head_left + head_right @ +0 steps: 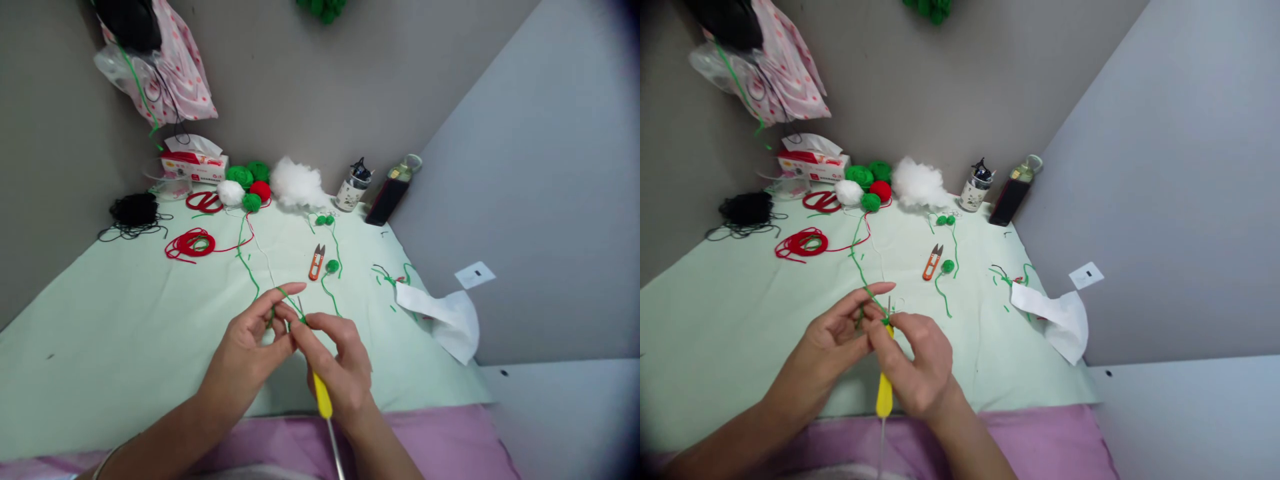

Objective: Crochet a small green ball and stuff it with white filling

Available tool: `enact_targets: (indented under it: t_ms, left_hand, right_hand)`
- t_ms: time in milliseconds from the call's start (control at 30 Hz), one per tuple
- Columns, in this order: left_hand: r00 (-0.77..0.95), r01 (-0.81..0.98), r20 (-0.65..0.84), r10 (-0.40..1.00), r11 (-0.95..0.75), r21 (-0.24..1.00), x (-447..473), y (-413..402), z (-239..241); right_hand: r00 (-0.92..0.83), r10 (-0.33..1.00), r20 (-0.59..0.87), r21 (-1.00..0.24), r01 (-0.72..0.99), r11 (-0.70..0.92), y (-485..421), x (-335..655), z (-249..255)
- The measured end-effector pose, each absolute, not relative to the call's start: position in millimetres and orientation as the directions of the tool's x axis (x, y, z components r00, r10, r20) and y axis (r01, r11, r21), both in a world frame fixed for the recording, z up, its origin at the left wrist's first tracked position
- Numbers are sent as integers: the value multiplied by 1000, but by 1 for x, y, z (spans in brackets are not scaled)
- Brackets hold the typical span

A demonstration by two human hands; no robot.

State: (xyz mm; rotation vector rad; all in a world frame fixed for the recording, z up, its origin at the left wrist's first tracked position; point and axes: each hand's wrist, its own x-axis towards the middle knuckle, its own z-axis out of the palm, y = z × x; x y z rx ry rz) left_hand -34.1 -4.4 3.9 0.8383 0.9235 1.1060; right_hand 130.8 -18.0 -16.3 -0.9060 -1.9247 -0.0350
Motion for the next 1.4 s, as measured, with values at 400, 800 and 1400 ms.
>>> enact_targets:
  t_ms: [400,800,1400]
  left_hand:
    - [343,-492,-242,907,394,777,-35,1,11]
    - [410,-623,-315,856,515,589,-42,8,6]
    - [299,-345,-218,929,318,883,-41,0,5]
  right_hand:
    - [33,798,602,-796,109,596,-4,126,-3]
    - [132,764,631,-774,179,608,-9,136,-7]
    - [66,960,272,-935,-216,280,-8,135,-1]
